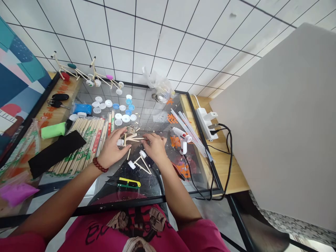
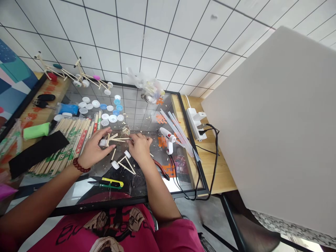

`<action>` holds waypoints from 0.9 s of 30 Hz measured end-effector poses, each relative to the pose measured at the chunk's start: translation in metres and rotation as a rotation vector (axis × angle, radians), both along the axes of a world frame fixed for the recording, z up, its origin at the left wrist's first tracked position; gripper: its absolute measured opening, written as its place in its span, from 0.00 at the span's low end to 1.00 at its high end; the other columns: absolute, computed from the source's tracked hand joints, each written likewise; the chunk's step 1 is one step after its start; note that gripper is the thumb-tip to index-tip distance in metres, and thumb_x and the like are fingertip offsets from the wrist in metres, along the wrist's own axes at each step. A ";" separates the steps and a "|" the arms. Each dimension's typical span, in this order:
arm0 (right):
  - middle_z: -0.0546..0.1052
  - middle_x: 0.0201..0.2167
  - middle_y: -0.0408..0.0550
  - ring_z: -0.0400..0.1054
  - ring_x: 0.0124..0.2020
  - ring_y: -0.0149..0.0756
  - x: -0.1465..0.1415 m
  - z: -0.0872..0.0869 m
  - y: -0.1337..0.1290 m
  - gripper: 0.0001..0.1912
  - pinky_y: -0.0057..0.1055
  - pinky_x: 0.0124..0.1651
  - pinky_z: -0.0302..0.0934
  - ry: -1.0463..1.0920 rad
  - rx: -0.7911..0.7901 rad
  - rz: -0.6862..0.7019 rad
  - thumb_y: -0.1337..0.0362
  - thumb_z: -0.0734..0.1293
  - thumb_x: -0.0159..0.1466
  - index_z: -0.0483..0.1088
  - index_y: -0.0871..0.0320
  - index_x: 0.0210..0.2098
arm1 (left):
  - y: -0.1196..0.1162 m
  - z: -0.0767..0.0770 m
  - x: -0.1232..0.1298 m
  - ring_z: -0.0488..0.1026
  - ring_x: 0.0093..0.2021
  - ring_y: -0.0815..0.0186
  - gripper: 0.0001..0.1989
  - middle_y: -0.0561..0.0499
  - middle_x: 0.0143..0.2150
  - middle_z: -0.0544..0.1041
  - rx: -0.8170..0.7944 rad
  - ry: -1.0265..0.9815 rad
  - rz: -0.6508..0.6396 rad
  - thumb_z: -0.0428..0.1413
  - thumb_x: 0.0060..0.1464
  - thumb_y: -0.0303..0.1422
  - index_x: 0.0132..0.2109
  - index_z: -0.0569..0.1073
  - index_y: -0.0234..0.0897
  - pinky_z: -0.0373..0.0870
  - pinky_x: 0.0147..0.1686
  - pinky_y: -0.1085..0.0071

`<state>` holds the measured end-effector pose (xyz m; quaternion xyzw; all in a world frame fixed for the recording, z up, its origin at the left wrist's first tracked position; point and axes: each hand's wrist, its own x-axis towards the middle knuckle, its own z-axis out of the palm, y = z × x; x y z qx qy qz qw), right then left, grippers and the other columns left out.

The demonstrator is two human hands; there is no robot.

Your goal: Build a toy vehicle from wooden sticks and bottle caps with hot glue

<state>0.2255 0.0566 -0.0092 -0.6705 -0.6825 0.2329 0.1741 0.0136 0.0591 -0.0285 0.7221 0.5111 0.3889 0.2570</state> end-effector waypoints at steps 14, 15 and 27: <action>0.84 0.39 0.43 0.76 0.43 0.37 -0.003 0.007 0.000 0.03 0.39 0.59 0.56 0.294 0.027 -0.016 0.63 0.72 0.66 0.81 0.53 0.37 | 0.005 0.002 0.000 0.80 0.50 0.54 0.32 0.44 0.47 0.82 -0.309 -0.364 0.140 0.65 0.53 0.47 0.60 0.75 0.34 0.76 0.55 0.54; 0.84 0.39 0.43 0.76 0.43 0.37 -0.003 0.007 0.000 0.03 0.38 0.58 0.57 0.300 0.029 -0.007 0.64 0.72 0.66 0.81 0.53 0.37 | 0.005 0.002 0.000 0.80 0.49 0.55 0.31 0.44 0.47 0.81 -0.300 -0.349 0.145 0.65 0.53 0.46 0.60 0.75 0.35 0.76 0.55 0.54; 0.84 0.42 0.45 0.74 0.52 0.41 -0.003 0.001 -0.002 0.07 0.45 0.59 0.48 0.159 0.013 0.066 0.66 0.70 0.68 0.82 0.50 0.41 | 0.005 -0.009 0.002 0.78 0.55 0.51 0.29 0.41 0.55 0.78 -0.118 -0.088 0.079 0.62 0.54 0.38 0.63 0.72 0.38 0.75 0.57 0.50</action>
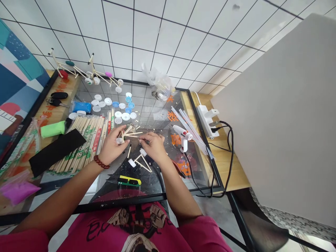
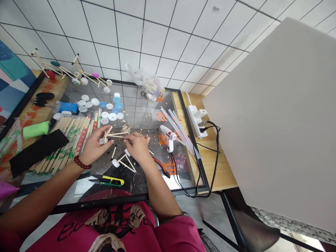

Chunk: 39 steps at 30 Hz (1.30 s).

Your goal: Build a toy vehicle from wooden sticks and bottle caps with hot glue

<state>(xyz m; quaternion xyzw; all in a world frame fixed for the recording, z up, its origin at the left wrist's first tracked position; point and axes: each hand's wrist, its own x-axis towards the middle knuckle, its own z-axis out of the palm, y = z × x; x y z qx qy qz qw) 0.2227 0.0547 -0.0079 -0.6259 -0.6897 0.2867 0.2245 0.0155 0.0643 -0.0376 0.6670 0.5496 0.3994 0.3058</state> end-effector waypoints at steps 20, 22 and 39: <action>0.83 0.40 0.46 0.77 0.43 0.39 0.017 0.025 -0.018 0.07 0.39 0.52 0.62 0.083 0.186 -0.043 0.66 0.69 0.67 0.81 0.52 0.39 | -0.002 0.015 -0.002 0.79 0.56 0.53 0.26 0.43 0.55 0.80 0.091 -0.017 -0.004 0.64 0.54 0.38 0.59 0.75 0.38 0.75 0.59 0.53; 0.83 0.39 0.46 0.77 0.42 0.39 0.020 0.027 -0.033 0.07 0.37 0.48 0.64 0.087 0.225 -0.012 0.66 0.69 0.68 0.81 0.52 0.40 | -0.002 0.020 -0.006 0.79 0.56 0.53 0.27 0.43 0.56 0.80 0.094 -0.109 0.048 0.65 0.52 0.39 0.58 0.76 0.39 0.75 0.60 0.52; 0.81 0.46 0.53 0.71 0.50 0.45 0.028 0.032 0.001 0.11 0.37 0.51 0.60 -0.610 0.034 0.375 0.65 0.67 0.71 0.83 0.53 0.44 | 0.000 0.036 -0.021 0.81 0.47 0.60 0.32 0.46 0.47 0.82 -0.035 -0.510 0.198 0.72 0.46 0.40 0.58 0.76 0.36 0.78 0.57 0.57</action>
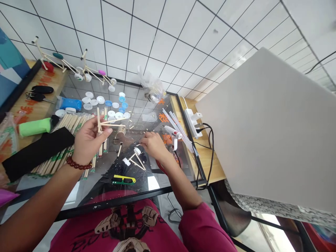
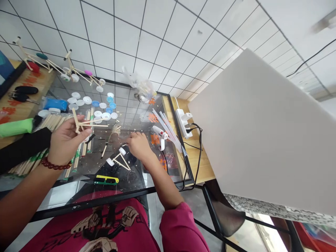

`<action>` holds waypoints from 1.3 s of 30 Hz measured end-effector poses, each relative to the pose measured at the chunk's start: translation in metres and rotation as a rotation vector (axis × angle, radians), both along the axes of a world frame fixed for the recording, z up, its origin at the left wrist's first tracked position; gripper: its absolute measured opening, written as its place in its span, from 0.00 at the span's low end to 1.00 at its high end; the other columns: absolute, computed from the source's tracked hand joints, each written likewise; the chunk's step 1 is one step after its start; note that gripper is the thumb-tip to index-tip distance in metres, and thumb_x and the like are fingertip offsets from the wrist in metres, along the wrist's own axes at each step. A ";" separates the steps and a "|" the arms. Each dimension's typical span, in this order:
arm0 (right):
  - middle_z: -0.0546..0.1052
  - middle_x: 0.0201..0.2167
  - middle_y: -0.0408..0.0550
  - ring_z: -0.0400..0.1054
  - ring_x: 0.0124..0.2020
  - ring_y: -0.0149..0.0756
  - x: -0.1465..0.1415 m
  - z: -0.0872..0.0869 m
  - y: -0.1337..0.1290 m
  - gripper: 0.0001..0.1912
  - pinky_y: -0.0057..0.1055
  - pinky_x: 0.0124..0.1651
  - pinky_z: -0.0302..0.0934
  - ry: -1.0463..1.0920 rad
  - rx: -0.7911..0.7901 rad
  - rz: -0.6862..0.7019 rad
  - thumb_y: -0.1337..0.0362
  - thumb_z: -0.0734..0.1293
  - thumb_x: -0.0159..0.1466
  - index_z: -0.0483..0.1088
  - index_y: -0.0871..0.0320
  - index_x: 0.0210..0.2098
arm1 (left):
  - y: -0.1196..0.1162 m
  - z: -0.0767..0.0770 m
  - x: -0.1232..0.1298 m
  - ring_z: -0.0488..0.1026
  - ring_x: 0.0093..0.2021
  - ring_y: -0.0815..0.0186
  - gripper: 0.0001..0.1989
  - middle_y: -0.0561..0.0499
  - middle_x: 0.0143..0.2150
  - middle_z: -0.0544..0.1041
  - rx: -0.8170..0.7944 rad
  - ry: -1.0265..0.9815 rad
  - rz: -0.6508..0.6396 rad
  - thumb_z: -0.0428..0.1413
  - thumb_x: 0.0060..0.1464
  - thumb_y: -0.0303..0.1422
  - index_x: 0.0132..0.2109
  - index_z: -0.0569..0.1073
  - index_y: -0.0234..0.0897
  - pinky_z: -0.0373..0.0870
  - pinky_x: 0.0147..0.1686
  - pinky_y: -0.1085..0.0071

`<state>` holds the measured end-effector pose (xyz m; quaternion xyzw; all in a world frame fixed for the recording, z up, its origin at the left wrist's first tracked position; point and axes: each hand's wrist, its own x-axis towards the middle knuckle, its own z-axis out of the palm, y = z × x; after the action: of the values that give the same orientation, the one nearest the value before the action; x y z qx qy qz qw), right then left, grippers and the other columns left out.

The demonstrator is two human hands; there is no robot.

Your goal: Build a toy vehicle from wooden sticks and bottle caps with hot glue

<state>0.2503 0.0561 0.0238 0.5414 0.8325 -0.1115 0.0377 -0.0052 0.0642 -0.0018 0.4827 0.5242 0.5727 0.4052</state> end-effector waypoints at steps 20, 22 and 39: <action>0.85 0.42 0.47 0.77 0.44 0.39 0.000 0.016 0.064 0.12 0.31 0.50 0.64 0.302 0.088 -0.250 0.71 0.66 0.67 0.83 0.54 0.42 | 0.002 -0.011 0.000 0.81 0.51 0.55 0.36 0.42 0.52 0.83 -0.106 0.056 -0.012 0.71 0.45 0.43 0.60 0.75 0.35 0.75 0.61 0.51; 0.84 0.43 0.47 0.76 0.44 0.37 -0.018 0.011 0.073 0.11 0.30 0.49 0.64 0.266 0.007 -0.103 0.69 0.68 0.67 0.83 0.53 0.45 | 0.002 -0.012 0.000 0.81 0.51 0.54 0.35 0.41 0.53 0.83 -0.103 0.056 -0.015 0.71 0.45 0.43 0.60 0.75 0.35 0.75 0.61 0.51; 0.81 0.45 0.54 0.76 0.48 0.49 0.043 0.000 -0.088 0.18 0.40 0.50 0.66 0.002 -0.055 -0.434 0.57 0.76 0.63 0.78 0.55 0.50 | 0.000 -0.003 0.001 0.83 0.46 0.53 0.30 0.45 0.51 0.84 -0.159 0.102 0.076 0.70 0.44 0.39 0.57 0.79 0.42 0.78 0.58 0.44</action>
<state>0.2928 -0.0319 0.0237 0.7066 0.6931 -0.1401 0.0265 -0.0046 0.0637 -0.0053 0.4573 0.6062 0.5188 0.3928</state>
